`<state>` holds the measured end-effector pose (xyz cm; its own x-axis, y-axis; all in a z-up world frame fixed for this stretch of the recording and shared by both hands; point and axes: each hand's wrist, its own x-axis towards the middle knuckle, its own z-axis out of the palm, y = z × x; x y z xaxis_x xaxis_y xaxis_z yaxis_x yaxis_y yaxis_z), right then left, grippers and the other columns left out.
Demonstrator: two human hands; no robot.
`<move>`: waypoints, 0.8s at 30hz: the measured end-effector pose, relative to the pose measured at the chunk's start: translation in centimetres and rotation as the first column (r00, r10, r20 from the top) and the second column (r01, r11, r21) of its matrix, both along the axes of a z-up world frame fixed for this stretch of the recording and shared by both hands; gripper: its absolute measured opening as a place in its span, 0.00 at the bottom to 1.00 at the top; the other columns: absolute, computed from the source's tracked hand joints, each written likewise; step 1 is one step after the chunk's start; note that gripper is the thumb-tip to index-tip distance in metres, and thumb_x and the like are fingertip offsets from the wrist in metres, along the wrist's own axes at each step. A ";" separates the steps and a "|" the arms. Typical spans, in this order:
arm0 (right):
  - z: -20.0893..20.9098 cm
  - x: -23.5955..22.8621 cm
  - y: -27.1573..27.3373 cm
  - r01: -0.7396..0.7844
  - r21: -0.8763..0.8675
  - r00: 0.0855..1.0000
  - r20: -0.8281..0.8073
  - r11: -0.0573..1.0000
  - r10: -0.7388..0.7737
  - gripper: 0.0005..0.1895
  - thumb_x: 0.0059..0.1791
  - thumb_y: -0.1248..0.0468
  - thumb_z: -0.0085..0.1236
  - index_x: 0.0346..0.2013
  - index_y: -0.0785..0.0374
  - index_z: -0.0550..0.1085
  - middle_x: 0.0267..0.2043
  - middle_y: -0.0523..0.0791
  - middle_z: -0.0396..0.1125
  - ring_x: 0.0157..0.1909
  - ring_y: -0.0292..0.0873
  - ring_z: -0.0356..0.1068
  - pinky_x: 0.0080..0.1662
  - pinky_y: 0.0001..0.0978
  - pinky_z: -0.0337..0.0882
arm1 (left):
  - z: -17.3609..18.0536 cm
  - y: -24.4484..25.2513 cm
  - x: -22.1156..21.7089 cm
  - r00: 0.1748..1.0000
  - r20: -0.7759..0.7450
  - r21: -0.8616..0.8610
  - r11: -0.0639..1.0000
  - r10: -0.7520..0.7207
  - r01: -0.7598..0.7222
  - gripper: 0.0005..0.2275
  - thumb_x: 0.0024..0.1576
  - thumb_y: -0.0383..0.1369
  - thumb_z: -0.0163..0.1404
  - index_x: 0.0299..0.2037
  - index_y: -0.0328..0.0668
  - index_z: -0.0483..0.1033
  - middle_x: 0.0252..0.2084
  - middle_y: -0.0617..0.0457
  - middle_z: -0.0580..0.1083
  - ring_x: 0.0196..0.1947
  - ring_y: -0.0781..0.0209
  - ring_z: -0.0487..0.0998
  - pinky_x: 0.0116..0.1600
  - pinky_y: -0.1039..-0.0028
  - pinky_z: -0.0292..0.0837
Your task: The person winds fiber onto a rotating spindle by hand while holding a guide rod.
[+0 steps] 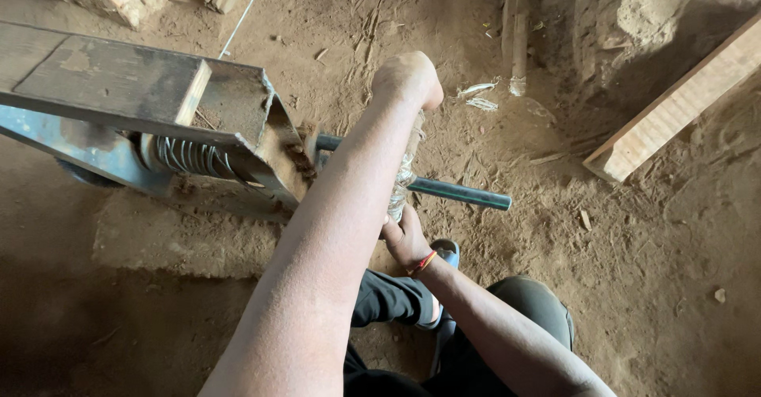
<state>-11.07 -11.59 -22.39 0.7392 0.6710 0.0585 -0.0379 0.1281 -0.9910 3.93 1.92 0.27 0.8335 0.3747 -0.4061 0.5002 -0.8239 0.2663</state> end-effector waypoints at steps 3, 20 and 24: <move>0.6 0.0 0.2 0.026 0.023 1.000 0.010 0.999 -0.027 0.32 0.54 0.42 0.51 0.54 0.71 0.68 0.37 0.44 0.70 0.36 0.34 0.69 0.38 0.29 0.72 | -0.6 0.3 1.3 0.996 -0.083 0.031 0.999 -0.039 0.042 0.15 0.55 0.31 0.54 0.52 0.41 0.81 0.56 0.43 0.77 0.56 0.51 0.79 0.59 0.64 0.75; 1.8 0.6 -0.6 -0.016 -0.061 0.992 -0.127 0.998 0.008 0.43 0.49 0.37 0.53 0.62 0.71 0.62 0.49 0.53 0.71 0.46 0.44 0.75 0.45 0.37 0.79 | -1.4 1.2 4.1 0.952 -0.245 0.029 0.980 -0.185 0.198 0.17 0.55 0.32 0.50 0.53 0.43 0.81 0.57 0.45 0.78 0.55 0.53 0.80 0.59 0.63 0.75; 2.3 1.0 -2.1 0.063 -0.126 0.903 0.430 0.990 -0.003 0.51 0.53 0.39 0.58 0.74 0.75 0.53 0.77 0.67 0.48 0.79 0.61 0.47 0.73 0.57 0.49 | -1.4 0.9 3.4 0.967 -0.191 0.052 0.982 -0.168 0.181 0.16 0.55 0.30 0.49 0.53 0.36 0.80 0.55 0.40 0.78 0.51 0.53 0.83 0.55 0.66 0.79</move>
<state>-10.07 -13.71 -20.10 0.6849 0.6705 0.2852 0.3952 -0.0129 -0.9185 7.30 2.86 -1.12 0.8009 0.2625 -0.5382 0.3827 -0.9157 0.1229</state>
